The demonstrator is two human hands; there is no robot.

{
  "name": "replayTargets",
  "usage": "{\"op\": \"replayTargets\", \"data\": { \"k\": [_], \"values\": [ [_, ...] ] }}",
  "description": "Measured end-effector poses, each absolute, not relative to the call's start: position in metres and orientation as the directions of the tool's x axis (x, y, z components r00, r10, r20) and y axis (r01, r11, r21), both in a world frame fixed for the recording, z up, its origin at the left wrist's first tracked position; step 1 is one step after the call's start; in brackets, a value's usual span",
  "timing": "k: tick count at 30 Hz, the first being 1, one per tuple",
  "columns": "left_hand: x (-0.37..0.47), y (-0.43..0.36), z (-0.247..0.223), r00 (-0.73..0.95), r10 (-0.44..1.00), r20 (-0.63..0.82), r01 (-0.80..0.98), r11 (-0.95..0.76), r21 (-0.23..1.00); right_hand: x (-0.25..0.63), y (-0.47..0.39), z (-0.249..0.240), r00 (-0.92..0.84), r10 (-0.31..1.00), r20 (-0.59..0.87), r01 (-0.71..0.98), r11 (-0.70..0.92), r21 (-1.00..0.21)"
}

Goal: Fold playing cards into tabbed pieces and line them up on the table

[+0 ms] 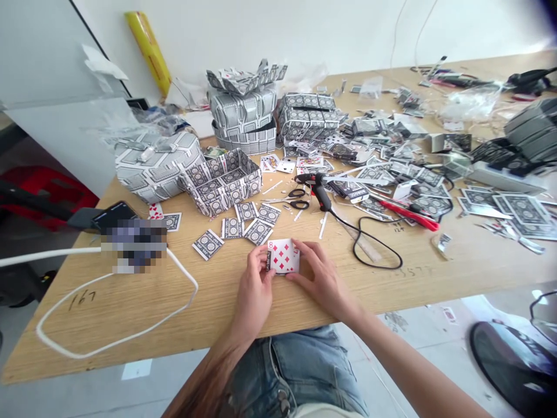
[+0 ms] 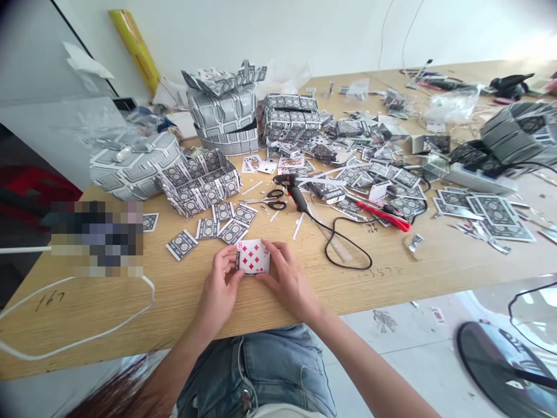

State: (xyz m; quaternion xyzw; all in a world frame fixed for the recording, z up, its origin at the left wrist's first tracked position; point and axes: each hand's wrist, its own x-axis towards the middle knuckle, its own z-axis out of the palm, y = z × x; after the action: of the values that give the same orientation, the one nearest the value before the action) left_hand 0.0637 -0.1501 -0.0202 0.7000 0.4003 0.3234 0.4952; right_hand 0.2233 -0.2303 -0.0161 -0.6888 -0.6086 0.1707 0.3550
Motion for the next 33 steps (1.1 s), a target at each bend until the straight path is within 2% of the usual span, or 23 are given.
{"op": "replayTargets", "data": {
  "k": [2,4,11,14,17,24,28,30,33],
  "values": [
    [0.064,-0.146,-0.019,0.483,0.875,-0.042,0.09,-0.002,0.996,0.222,-0.226,-0.014,0.23,0.953,0.199,0.586,0.028,-0.81],
    [0.063,-0.141,-0.016,0.506,0.854,-0.124,-0.006,0.147,0.989,0.219,-0.221,-0.01,0.247,0.946,0.211,0.486,0.068,-0.871],
    [0.06,-0.137,-0.008,0.483,0.836,-0.261,-0.157,0.376,0.913,0.208,-0.212,-0.002,0.288,0.932,0.222,0.399,0.094,-0.912],
    [0.06,-0.137,-0.008,0.492,0.822,-0.286,-0.182,0.418,0.89,0.207,-0.21,-0.001,0.307,0.931,0.197,0.386,0.067,-0.92],
    [0.06,-0.137,-0.008,0.483,0.822,-0.302,-0.183,0.432,0.883,0.206,-0.21,-0.002,0.327,0.923,0.202,0.445,0.037,-0.895],
    [0.06,-0.142,-0.001,0.464,0.853,-0.238,-0.194,0.36,0.912,0.2,-0.213,-0.003,0.388,0.897,0.213,0.438,0.024,-0.899],
    [0.061,-0.143,0.001,0.455,0.854,-0.251,-0.178,0.364,0.914,0.199,-0.216,-0.004,0.391,0.902,0.185,0.442,-0.007,-0.897],
    [0.06,-0.143,0.0,0.46,0.847,-0.267,-0.167,0.378,0.911,0.199,-0.216,-0.003,0.39,0.907,0.156,0.395,-0.011,-0.919],
    [0.06,-0.142,0.001,0.472,0.835,-0.283,-0.162,0.398,0.903,0.198,-0.214,-0.001,0.387,0.914,0.122,0.23,0.033,-0.973]
  ]
}}
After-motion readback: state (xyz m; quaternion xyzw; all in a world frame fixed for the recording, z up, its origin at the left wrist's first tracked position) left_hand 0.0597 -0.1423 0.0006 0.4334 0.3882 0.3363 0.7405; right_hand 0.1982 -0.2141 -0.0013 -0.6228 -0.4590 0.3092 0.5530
